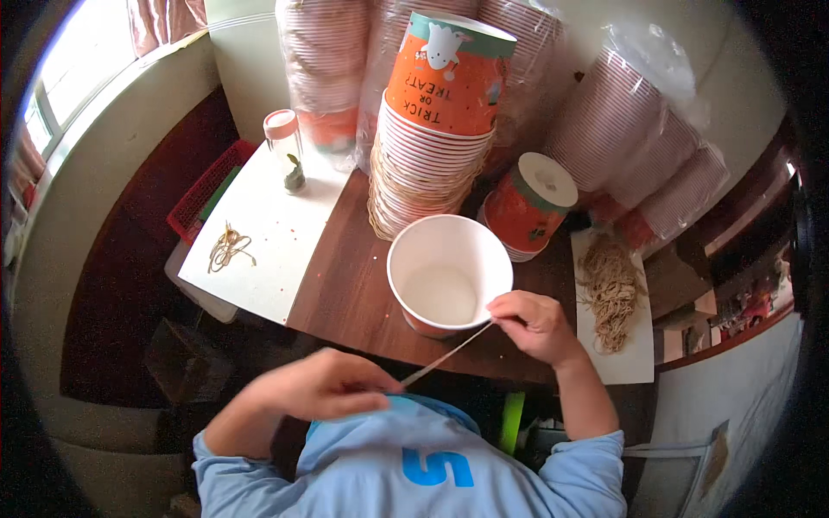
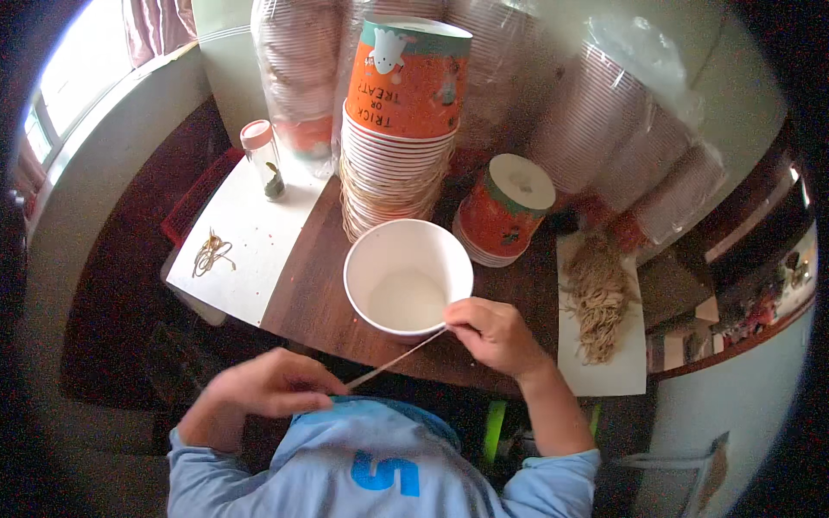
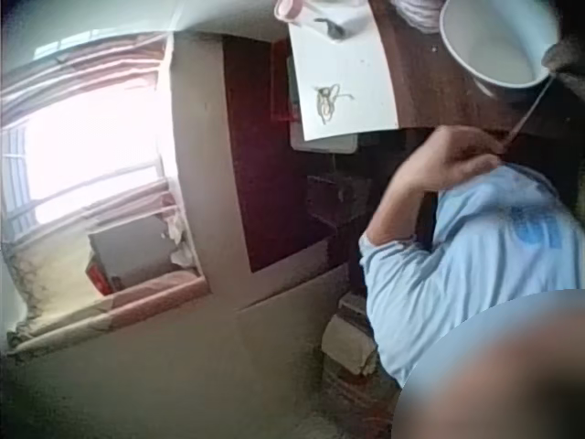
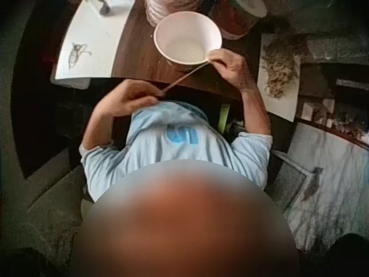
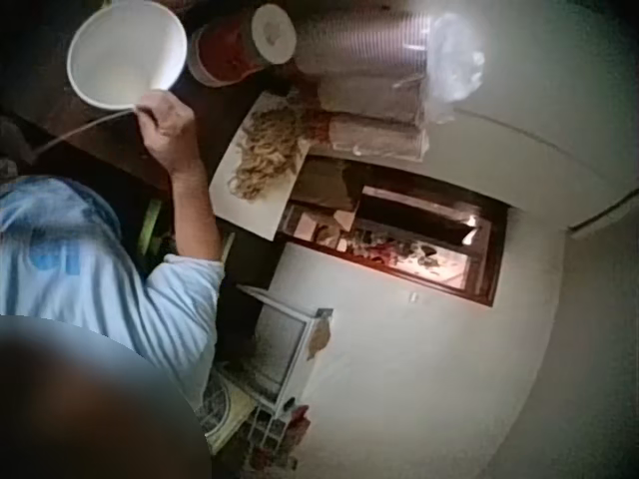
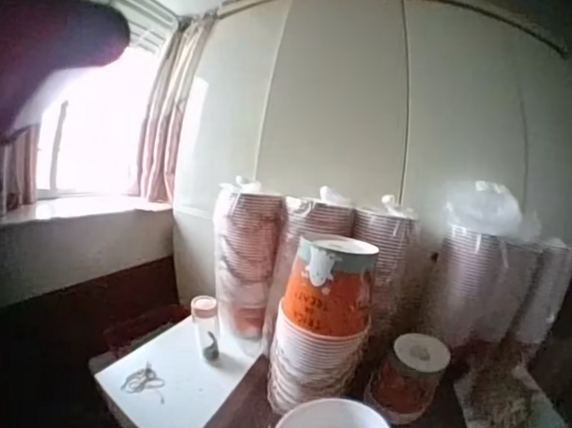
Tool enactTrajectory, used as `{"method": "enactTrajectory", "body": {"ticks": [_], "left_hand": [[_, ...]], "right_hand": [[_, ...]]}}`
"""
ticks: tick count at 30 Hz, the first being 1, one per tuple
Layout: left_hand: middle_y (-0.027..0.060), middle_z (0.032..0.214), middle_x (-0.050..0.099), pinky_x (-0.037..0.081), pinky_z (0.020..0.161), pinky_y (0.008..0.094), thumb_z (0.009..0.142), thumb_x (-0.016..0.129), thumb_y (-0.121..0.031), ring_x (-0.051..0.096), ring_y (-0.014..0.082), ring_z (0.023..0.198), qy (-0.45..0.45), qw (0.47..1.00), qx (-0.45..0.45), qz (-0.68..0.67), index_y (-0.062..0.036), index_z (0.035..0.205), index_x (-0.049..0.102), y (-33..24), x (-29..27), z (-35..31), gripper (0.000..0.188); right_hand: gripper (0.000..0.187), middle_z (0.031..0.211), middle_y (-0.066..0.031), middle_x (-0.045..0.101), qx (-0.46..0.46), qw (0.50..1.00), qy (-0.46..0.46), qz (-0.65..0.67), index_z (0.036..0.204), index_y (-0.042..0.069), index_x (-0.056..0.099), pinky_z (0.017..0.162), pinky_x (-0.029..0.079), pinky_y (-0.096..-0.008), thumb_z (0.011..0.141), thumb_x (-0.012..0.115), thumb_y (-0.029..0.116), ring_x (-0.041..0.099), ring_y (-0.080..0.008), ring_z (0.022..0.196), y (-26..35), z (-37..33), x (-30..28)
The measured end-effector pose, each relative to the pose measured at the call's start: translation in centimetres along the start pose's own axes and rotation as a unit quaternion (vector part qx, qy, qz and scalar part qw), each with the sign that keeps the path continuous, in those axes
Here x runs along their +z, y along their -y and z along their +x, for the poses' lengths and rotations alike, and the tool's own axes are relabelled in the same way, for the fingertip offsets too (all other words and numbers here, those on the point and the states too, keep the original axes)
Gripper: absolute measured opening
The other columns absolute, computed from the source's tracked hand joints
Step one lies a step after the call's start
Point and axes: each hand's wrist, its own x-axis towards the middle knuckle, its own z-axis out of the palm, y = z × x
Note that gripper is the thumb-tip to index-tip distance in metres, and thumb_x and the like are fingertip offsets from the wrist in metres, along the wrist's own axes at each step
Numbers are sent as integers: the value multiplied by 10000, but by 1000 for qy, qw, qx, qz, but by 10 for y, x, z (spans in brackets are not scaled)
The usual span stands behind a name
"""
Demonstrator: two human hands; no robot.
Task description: Applying rubber bands to stacks of paper bowls for packaging.
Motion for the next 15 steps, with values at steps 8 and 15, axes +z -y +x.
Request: {"method": "enactTrajectory", "body": {"ticks": [8, 15], "left_hand": [[-13, 688, 591, 429, 573, 230, 895, 618, -207, 500, 47, 661, -162, 970, -179, 2, -2, 884, 660, 4, -56, -42, 210], [-24, 633, 468, 364, 521, 250, 901, 609, -193, 408, 38, 629, -196, 980, -8, -21, 21, 815, 597, -39, -40, 38, 231]], "right_hand": [[254, 1048, -113, 624, 146, 972, 155, -99, 898, 38, 635, 800, 488, -343, 666, 737, 52, 610, -244, 939, 2, -18, -63], [781, 1261, -176, 483, 123, 980, 52, 148, 1331, -15, 371, 983, 386, -374, 745, 759, 327, 481, -245, 1177, 74, 47, -24]]}}
